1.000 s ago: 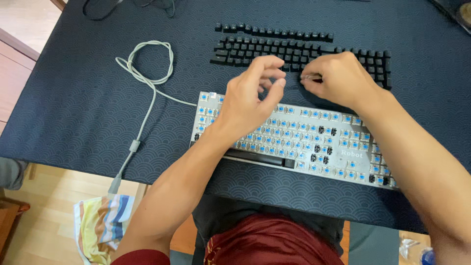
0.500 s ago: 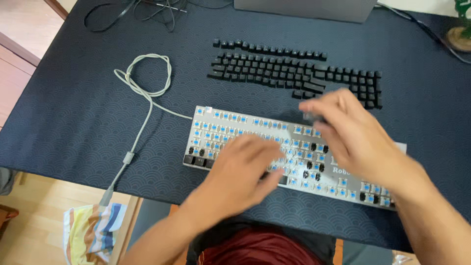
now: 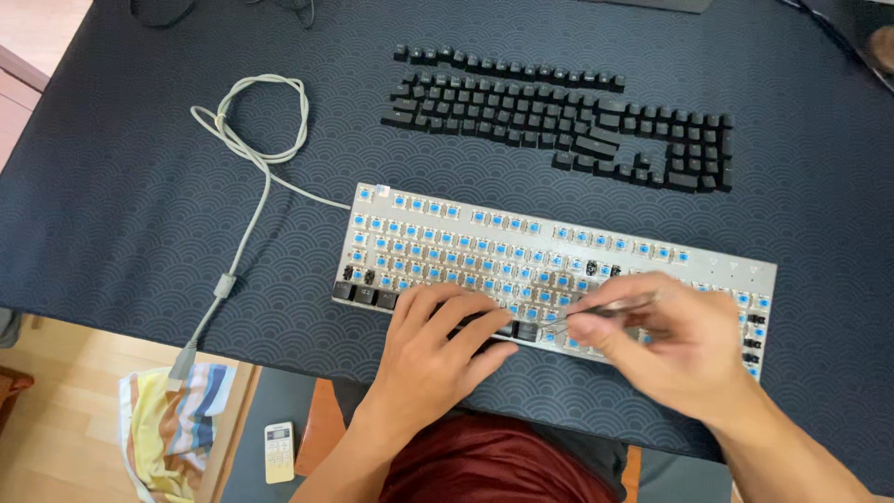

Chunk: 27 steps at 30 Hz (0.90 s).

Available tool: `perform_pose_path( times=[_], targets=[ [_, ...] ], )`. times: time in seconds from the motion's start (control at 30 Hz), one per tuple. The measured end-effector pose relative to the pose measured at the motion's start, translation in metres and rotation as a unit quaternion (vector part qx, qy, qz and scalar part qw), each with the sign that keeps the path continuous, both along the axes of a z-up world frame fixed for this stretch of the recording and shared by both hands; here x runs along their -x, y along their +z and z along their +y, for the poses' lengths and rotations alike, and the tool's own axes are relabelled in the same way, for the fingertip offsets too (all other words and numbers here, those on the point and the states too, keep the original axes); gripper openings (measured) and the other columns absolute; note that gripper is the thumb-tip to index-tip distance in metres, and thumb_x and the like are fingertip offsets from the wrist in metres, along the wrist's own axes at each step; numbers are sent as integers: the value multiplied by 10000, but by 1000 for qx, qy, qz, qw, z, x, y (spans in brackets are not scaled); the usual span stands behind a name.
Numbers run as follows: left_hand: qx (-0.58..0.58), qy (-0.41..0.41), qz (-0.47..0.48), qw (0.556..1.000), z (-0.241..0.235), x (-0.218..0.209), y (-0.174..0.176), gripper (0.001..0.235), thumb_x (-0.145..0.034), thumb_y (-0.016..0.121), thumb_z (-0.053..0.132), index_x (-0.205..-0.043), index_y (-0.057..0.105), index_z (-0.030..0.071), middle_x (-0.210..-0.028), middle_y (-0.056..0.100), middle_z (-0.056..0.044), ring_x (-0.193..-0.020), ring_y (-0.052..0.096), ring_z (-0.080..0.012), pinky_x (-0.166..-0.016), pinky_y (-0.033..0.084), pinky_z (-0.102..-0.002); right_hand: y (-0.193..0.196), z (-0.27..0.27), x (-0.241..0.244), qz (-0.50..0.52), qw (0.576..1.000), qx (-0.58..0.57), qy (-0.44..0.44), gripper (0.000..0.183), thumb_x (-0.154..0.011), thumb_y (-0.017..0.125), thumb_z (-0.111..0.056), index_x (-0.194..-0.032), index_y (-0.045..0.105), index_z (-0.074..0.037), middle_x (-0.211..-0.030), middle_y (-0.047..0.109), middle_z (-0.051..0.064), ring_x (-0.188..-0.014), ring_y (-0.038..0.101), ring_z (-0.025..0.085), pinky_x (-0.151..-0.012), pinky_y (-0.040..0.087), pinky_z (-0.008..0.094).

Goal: The person removes black keycaps from a mechanical keyboard using a keycap puller and places them on the desk. The person then uses a metal keycap puller to remove additional keycaps from the keyboard.

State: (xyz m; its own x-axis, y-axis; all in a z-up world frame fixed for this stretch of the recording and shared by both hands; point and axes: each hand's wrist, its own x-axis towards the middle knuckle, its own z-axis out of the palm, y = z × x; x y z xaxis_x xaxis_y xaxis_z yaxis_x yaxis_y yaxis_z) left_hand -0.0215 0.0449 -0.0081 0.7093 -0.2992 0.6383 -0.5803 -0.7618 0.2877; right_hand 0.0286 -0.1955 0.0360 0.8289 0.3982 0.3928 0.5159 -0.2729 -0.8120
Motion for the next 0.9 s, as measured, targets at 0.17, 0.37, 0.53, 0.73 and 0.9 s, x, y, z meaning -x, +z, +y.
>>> perform_pose_path(
  times=[0.17,0.37,0.53,0.73,0.9],
  targets=[
    [9,-3,3,1000,-1,-2,0,257,-950,805,328,-1099,673,165,-1107,668,3,-1011,602,-253,-888,453,-417,-2,9,-4,-83,993,84,18,154,-833,802,-178,-928,743,-72,-841,795,25,-670,735,69,-671,627,189],
    [22,-3,11,1000,-1,-3,-2,239,-976,745,353,-1087,676,154,-1101,660,-11,-1014,596,-261,-902,441,-417,9,28,-10,-173,963,63,195,131,-969,603,-119,-966,672,-8,-834,714,77,-682,663,239,-646,568,324],
    [30,4,22,999,-6,-1,3,293,-934,773,413,-1062,685,164,-1099,635,-25,-994,589,-268,-883,425,-429,-2,32,-13,-187,952,68,232,223,-1045,483,-154,-971,632,-5,-934,645,89,-842,632,304,-800,572,407],
    [30,14,27,999,-8,-3,4,212,-955,754,394,-1022,687,205,-1057,620,-17,-993,559,-280,-884,418,-453,-28,23,-8,-165,970,86,157,150,-991,594,-112,-1096,638,-15,-1010,716,103,-898,717,284,-814,617,372],
    [29,8,46,999,-5,-3,-11,351,-841,884,352,-1113,696,232,-1115,623,0,-1039,561,-302,-899,418,-485,-16,29,-8,-321,922,145,163,261,-1053,425,-84,-947,655,-22,-909,672,83,-818,673,273,-711,589,372]
  ],
)
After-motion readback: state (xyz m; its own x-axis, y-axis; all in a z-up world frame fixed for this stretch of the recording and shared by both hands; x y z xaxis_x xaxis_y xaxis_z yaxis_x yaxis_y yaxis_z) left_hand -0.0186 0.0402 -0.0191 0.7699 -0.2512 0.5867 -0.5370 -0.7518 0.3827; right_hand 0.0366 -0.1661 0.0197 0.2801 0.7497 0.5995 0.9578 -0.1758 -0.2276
